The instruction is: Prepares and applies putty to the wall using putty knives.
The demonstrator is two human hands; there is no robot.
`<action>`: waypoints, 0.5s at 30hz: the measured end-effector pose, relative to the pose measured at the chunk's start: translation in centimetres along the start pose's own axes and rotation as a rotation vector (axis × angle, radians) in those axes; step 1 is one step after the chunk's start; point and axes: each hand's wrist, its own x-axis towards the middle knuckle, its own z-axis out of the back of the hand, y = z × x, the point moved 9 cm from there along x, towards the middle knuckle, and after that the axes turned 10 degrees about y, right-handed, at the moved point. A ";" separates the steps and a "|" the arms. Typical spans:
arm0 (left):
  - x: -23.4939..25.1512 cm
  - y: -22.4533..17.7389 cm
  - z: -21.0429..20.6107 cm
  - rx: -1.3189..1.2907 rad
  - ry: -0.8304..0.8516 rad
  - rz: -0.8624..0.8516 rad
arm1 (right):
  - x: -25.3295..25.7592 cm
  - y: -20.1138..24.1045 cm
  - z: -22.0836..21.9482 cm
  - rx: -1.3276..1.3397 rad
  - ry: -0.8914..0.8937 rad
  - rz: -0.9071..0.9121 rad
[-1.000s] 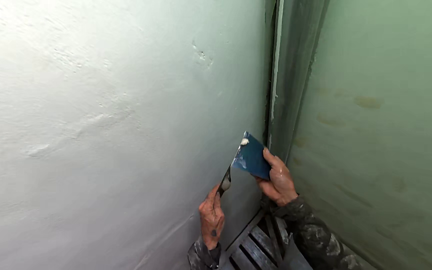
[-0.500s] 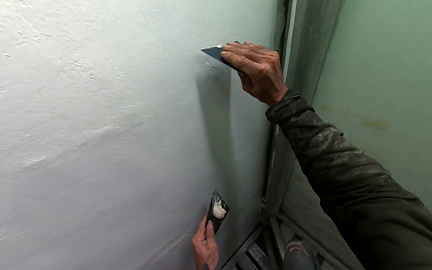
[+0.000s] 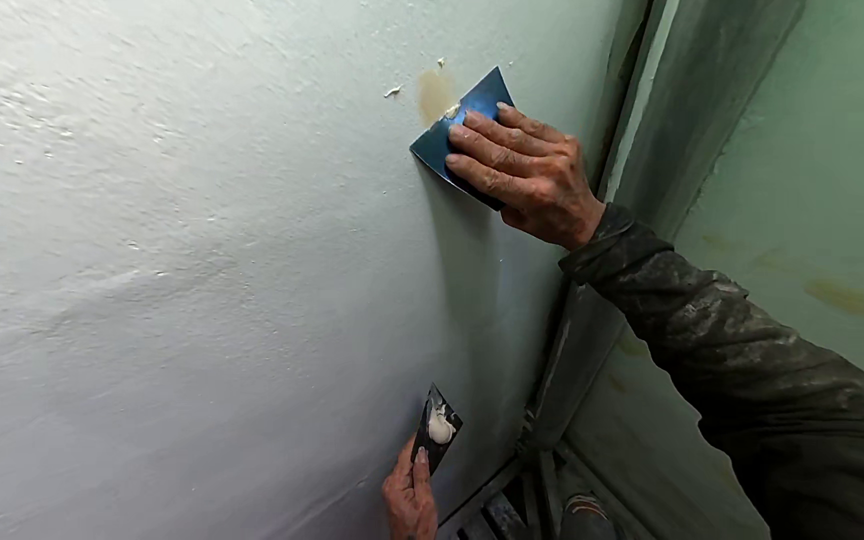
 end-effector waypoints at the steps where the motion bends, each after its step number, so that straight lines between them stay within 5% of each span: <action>1: 0.2 0.0 -0.2 -0.004 -0.002 0.001 | -0.6 0.0 -0.3 0.007 0.001 0.001; 10: 0.9 -1.2 -1.1 -0.175 0.001 0.014 | -6.0 2.3 0.7 0.085 0.183 -0.026; 15: 2.8 -3.8 -2.0 -0.591 0.041 0.087 | -5.9 1.2 4.9 0.394 -0.106 -0.315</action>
